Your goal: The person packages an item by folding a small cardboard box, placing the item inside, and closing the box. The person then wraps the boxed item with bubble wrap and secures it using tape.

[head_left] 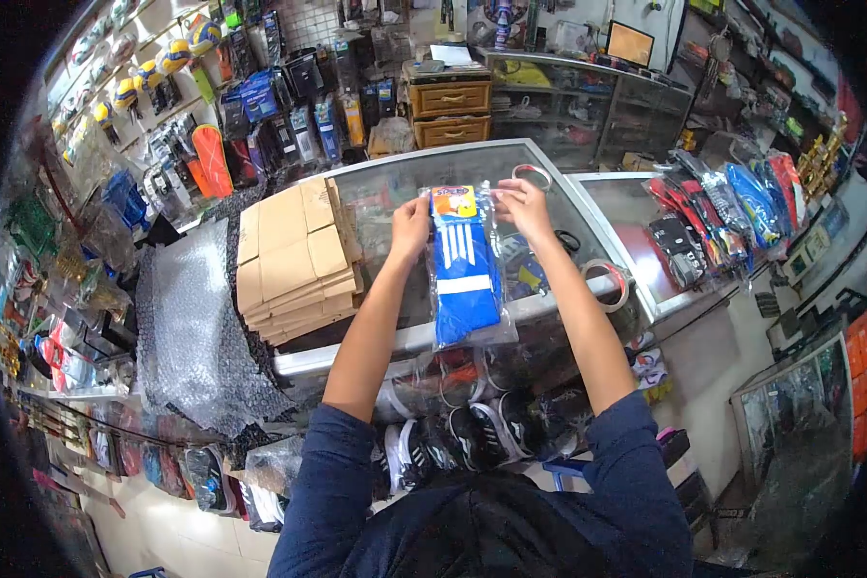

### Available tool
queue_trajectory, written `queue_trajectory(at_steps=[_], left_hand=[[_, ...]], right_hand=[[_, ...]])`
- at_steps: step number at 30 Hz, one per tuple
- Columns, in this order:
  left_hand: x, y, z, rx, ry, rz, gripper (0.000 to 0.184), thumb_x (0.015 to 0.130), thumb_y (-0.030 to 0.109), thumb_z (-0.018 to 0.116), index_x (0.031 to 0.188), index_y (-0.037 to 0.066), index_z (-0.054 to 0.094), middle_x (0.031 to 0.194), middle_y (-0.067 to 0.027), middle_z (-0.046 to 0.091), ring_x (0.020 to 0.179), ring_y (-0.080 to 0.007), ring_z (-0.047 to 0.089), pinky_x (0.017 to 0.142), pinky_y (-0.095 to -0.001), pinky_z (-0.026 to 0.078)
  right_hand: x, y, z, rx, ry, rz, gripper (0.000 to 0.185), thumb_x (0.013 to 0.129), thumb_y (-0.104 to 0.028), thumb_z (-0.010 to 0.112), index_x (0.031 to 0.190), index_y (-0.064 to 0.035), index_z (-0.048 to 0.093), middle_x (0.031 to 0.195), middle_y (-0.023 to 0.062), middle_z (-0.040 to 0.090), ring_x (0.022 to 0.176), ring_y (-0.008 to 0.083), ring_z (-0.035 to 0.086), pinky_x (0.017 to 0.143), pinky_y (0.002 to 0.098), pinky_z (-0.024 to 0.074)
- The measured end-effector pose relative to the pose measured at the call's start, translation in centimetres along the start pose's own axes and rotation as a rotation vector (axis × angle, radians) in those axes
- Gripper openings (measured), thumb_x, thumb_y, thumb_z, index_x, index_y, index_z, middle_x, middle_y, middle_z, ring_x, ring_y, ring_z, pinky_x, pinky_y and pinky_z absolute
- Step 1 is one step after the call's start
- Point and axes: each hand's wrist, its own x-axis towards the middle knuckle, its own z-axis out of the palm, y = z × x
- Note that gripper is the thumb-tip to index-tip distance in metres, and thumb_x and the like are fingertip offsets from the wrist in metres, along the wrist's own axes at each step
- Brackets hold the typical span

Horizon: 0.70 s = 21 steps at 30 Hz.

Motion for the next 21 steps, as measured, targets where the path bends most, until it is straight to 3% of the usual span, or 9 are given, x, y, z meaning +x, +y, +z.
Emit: queue_trajectory(at_steps=[2,6,8,10,11,15,17,20,21], left_hand=[[0.5,0.1,-1.0,-0.032,0.014,-0.045,0.042,0.094,0.032,0.047,0.090,-0.005,0.066,0.075,-0.0033,0.063,0.065,-0.0074,0.051,0.057,-0.0261,0.042],[-0.5,1.8,-0.7,-0.089,0.003,-0.104,0.042,0.094,0.035,0.046,0.098,-0.003,0.064,0.078,-0.0037,0.064,0.061,-0.0080,0.052,0.053,-0.0236,0.042],[-2.1,3.6,-0.3,-0.097,-0.028,-0.141,0.042,0.094,0.036,0.046,0.102,-0.001,0.063,0.079,-0.0037,0.065,0.059,-0.0083,0.052,0.052,-0.0226,0.043],[-3.5,5.3,0.4,-0.284,-0.164,-0.208,0.042,0.095,0.039,0.045,0.108,0.003,0.061,0.089,-0.0057,0.065,0.059,-0.0092,0.053,0.052,-0.0210,0.044],[-4.1,6.2,0.6,-0.313,-0.270,-0.206,0.047,0.094,0.045,0.044,0.118,0.007,0.056,0.100,-0.0021,0.062,0.079,-0.0087,0.055,0.066,-0.0240,0.045],[-5.7,7.4,0.7,-0.542,-0.377,-0.100,0.050,0.094,0.041,0.046,0.128,0.005,0.046,0.121,-0.0081,0.055,0.108,-0.0162,0.053,0.086,-0.0302,0.045],[-7.0,7.3,0.3,-0.187,-0.139,0.194,0.052,0.092,0.038,0.051,0.131,0.005,0.042,0.128,-0.0104,0.050,0.118,-0.0198,0.047,0.092,-0.0353,0.043],[-8.5,5.1,0.4,-0.186,-0.030,-0.003,0.051,0.090,0.034,0.056,0.131,0.005,0.043,0.130,-0.0122,0.047,0.122,-0.0205,0.044,0.094,-0.0388,0.041],[-9.9,6.3,0.8,-0.237,-0.039,-0.137,0.045,0.089,0.027,0.059,0.123,0.001,0.048,0.117,-0.0131,0.056,0.108,-0.0156,0.053,0.086,-0.0319,0.046]], right_hand=[[-1.5,0.1,0.1,-0.489,0.063,-0.379,0.037,0.079,-0.018,0.069,0.108,-0.0001,0.055,0.101,0.0127,0.063,0.078,0.0178,0.062,0.068,0.0291,0.0495],[-7.8,-2.2,2.7,-0.748,-0.076,-0.409,0.047,0.077,-0.030,0.072,0.108,0.0000,0.054,0.106,0.0155,0.057,0.093,0.0236,0.060,0.077,0.0326,0.0488],[-10.2,-3.4,4.2,-0.902,-0.071,-0.320,0.070,0.069,-0.046,0.076,0.111,0.0031,0.049,0.110,0.0216,0.053,0.102,0.0318,0.057,0.083,0.0385,0.0467],[-11.0,-4.1,4.9,-0.989,-0.037,-0.304,0.074,0.068,-0.044,0.077,0.115,0.0032,0.044,0.107,0.0211,0.054,0.101,0.0313,0.057,0.084,0.0402,0.0454],[-10.7,-3.9,4.6,-0.984,-0.038,-0.308,0.074,0.068,-0.044,0.077,0.115,0.0032,0.044,0.107,0.0211,0.054,0.101,0.0313,0.057,0.084,0.0402,0.0454],[-7.9,-2.3,2.0,-0.348,-0.201,-0.191,0.053,0.074,-0.024,0.070,0.113,0.0024,0.045,0.103,0.0124,0.058,0.098,0.0219,0.058,0.083,0.0327,0.0457],[-7.5,-1.8,0.8,0.006,-0.190,-0.022,0.047,0.076,-0.017,0.065,0.114,0.0034,0.047,0.104,0.0096,0.059,0.094,0.0194,0.059,0.081,0.0308,0.0471],[-9.3,-4.2,-0.1,0.289,-0.254,0.165,0.045,0.080,-0.010,0.057,0.122,0.0020,0.048,0.110,0.0089,0.059,0.093,0.0155,0.060,0.082,0.0277,0.0479],[-9.1,-3.7,-0.4,0.381,-0.312,0.200,0.043,0.082,-0.009,0.056,0.122,0.0013,0.048,0.111,0.0091,0.059,0.094,0.0154,0.060,0.083,0.0277,0.0483]])
